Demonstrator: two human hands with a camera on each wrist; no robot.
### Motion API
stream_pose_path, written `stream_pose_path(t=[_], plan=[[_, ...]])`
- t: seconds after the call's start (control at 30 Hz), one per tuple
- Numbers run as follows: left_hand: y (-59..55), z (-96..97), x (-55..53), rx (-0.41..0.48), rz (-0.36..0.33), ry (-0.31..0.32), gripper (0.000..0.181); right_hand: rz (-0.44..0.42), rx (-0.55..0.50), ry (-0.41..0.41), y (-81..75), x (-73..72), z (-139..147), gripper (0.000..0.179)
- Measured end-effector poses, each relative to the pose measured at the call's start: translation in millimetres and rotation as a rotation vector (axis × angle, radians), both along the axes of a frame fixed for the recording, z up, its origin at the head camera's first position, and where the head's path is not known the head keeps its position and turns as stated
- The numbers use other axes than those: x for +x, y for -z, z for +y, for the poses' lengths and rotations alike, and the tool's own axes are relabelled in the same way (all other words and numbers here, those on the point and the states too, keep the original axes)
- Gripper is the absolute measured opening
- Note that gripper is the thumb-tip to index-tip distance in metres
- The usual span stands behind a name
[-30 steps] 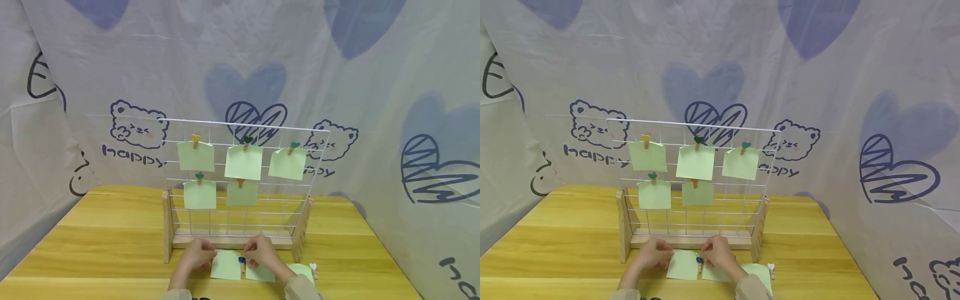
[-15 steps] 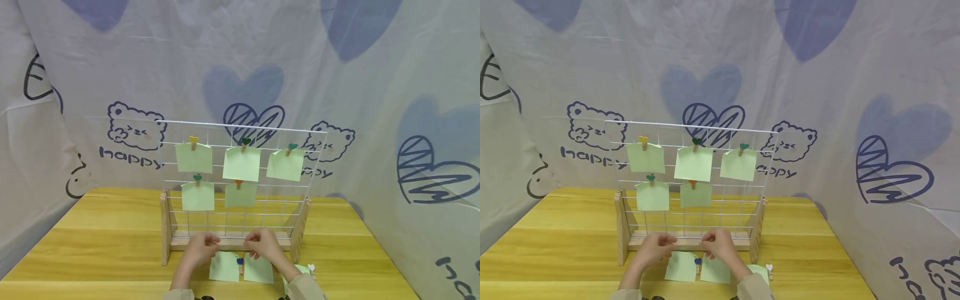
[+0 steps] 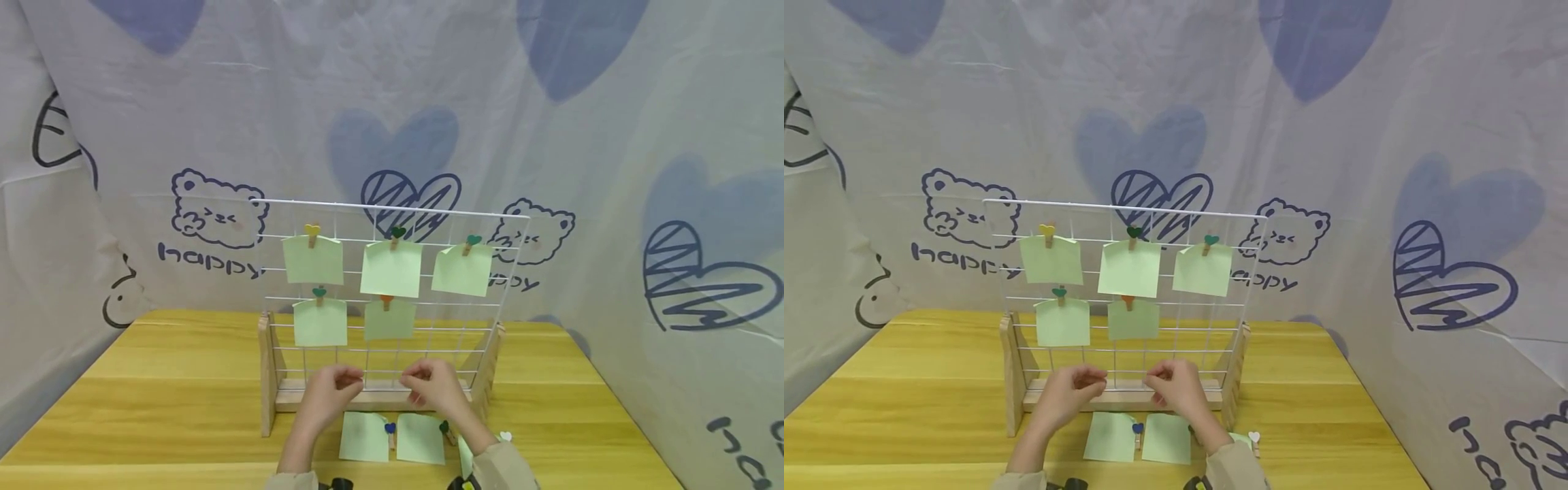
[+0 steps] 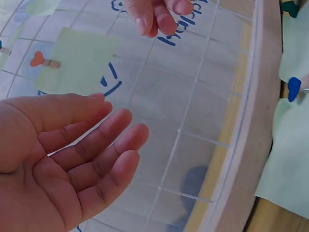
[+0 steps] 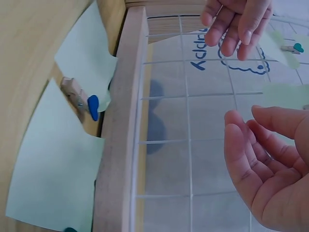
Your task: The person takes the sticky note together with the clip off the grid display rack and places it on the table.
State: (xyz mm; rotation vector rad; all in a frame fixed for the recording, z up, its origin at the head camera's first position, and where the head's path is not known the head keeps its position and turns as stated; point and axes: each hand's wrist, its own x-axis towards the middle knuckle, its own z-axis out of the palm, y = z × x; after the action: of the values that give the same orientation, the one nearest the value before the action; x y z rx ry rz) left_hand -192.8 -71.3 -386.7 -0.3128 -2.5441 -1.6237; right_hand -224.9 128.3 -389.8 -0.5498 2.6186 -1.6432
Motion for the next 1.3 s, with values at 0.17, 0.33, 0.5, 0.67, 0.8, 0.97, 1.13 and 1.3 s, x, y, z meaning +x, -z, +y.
stream_pose_path(t=[0.17, 0.33, 0.5, 0.67, 0.8, 0.97, 1.13, 1.3], plan=[[-7.1, 1.7, 0.3, 0.006, 0.032, -0.006, 0.014, 0.038, -0.022, -0.003, -5.5, -0.3, -1, 0.013], [-14.0, 3.3, 0.3, 0.001, 0.053, -0.009, 0.013, 0.072, -0.057, 0.011, -14.2, 0.3, -1, 0.012], [-20.5, 4.5, -2.2, -0.021, 0.080, -0.033, 0.010, 0.107, -0.102, 0.051, -23.9, -0.6, -3, 0.011], [-25.4, 6.6, -5.4, -0.033, 0.102, -0.044, 0.010, 0.134, -0.088, 0.073, -31.7, -2.3, -6, 0.011], [-28.9, 8.1, -7.5, -0.034, 0.101, -0.041, 0.010, 0.150, -0.090, 0.087, -35.1, -3.8, -8, 0.010], [-33.5, 8.6, -10.8, -0.044, 0.112, -0.039, 0.011, 0.204, -0.108, 0.082, -48.2, 2.6, -15, 0.008], [-36.2, 9.3, -13.8, -0.037, 0.154, -0.050, 0.011, 0.348, -0.114, 0.041, -68.5, 17.1, -23, 0.007], [-39.4, 10.2, -14.2, -0.025, 0.199, -0.067, 0.009, 0.521, -0.111, 0.037, -72.8, 14.3, -27, 0.006]])
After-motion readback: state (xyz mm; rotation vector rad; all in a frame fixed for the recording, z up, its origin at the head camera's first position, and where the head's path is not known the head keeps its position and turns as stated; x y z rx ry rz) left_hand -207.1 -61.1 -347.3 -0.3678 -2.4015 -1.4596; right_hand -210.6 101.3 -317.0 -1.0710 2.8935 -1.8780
